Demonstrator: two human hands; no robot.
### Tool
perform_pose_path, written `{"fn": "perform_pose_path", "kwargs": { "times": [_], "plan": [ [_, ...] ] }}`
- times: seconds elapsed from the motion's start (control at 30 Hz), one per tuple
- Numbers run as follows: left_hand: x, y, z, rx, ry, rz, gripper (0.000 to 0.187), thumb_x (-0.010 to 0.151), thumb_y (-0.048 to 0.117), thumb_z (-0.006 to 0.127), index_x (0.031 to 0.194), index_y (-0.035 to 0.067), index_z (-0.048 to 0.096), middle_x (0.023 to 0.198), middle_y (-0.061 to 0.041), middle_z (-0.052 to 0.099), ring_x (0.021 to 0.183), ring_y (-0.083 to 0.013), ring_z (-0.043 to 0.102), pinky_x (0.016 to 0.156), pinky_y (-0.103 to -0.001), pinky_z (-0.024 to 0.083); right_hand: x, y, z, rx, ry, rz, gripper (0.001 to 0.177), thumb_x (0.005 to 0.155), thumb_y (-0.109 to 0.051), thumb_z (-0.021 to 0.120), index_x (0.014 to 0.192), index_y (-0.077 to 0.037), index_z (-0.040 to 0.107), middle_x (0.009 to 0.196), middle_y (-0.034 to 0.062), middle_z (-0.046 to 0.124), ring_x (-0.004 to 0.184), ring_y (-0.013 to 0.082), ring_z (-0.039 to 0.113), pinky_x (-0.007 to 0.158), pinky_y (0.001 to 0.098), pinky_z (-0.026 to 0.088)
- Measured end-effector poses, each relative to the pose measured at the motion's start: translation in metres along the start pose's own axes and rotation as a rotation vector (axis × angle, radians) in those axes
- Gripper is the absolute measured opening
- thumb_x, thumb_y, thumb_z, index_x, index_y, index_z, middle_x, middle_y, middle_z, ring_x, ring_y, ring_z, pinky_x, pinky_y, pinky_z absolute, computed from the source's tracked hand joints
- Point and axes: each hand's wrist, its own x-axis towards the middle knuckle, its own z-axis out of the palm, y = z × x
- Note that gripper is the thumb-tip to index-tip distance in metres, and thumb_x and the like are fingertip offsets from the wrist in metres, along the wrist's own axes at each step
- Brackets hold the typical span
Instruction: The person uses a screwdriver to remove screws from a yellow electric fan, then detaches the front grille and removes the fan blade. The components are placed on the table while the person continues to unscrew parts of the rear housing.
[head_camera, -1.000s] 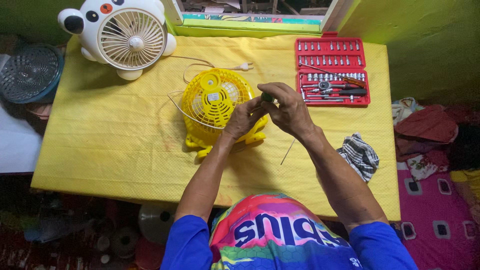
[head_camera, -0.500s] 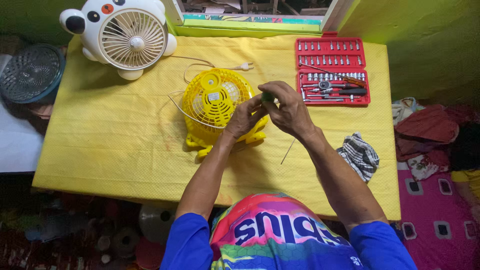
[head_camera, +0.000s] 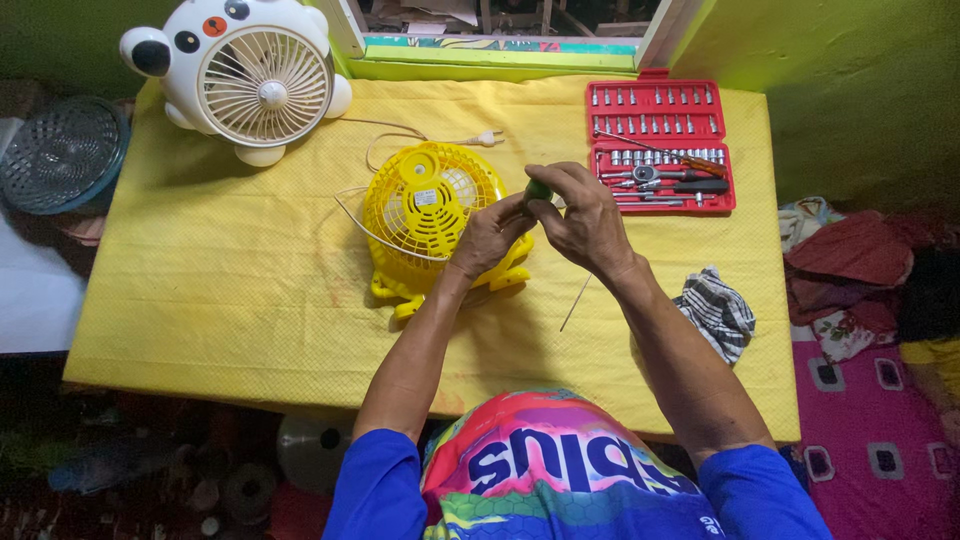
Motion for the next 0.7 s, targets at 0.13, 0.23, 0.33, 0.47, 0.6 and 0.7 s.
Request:
{"fn": "perform_pose_path", "kwargs": {
  "times": [0.13,0.23,0.33,0.47,0.6,0.7],
  "plan": [
    [0.002,-0.006,0.001,-0.092,0.026,-0.060,0.035,0.098,0.013,0.070,0.130,-0.001,0.064,0.113,-0.008,0.075,0.106,-0.0130,0.072,0.094,-0.029,0.059,0.002,0.001,-0.004,-0.010,0.020,-0.067,0.042,0.089,-0.008,0.079,0.129,-0.004,0.069,0.118,0.0148,0.070,0.105,0.0264,0.072,0.087,0.0338,0.062],
    [0.003,-0.010,0.002,-0.059,0.051,-0.056,0.033,0.098,0.013,0.074,0.126,-0.002,0.065,0.113,-0.010,0.075,0.106,-0.0149,0.073,0.094,-0.030,0.060,0.002,-0.003,-0.002,0.009,0.044,-0.009,0.045,0.084,-0.014,0.085,0.125,-0.002,0.069,0.114,0.0184,0.066,0.097,0.0281,0.070,0.076,0.0317,0.062],
    [0.003,-0.011,0.002,-0.016,0.061,-0.013,0.035,0.096,0.012,0.076,0.125,-0.002,0.064,0.116,-0.012,0.075,0.109,-0.0171,0.074,0.097,-0.031,0.061,0.001,-0.006,0.000,0.040,0.022,0.073,0.038,0.087,-0.012,0.082,0.122,-0.004,0.070,0.112,0.0149,0.067,0.094,0.0245,0.072,0.077,0.0312,0.063],
    [0.002,-0.006,-0.003,-0.127,0.009,0.041,0.046,0.098,0.011,0.072,0.139,0.001,0.054,0.133,-0.011,0.065,0.121,-0.0152,0.065,0.104,-0.032,0.056,0.001,0.000,-0.003,0.000,-0.009,0.014,0.026,0.093,-0.005,0.076,0.118,-0.004,0.072,0.117,0.0141,0.072,0.102,0.0254,0.074,0.085,0.0334,0.063],
    [-0.001,0.000,-0.009,0.007,-0.069,-0.007,0.042,0.103,0.013,0.065,0.143,0.003,0.059,0.124,-0.009,0.072,0.108,-0.0125,0.068,0.097,-0.029,0.057,0.001,0.004,-0.001,0.051,-0.044,-0.025,0.023,0.094,-0.001,0.070,0.117,-0.004,0.073,0.124,0.0151,0.073,0.111,0.0260,0.074,0.092,0.0343,0.064],
    [0.000,0.004,-0.006,0.081,-0.059,-0.041,0.034,0.103,0.014,0.066,0.135,0.003,0.066,0.115,-0.008,0.076,0.105,-0.0110,0.070,0.096,-0.029,0.058,0.003,0.002,-0.002,0.047,-0.067,-0.011,0.027,0.093,0.001,0.069,0.118,-0.007,0.074,0.129,0.0130,0.073,0.115,0.0259,0.074,0.097,0.0339,0.063]
  ]
}}
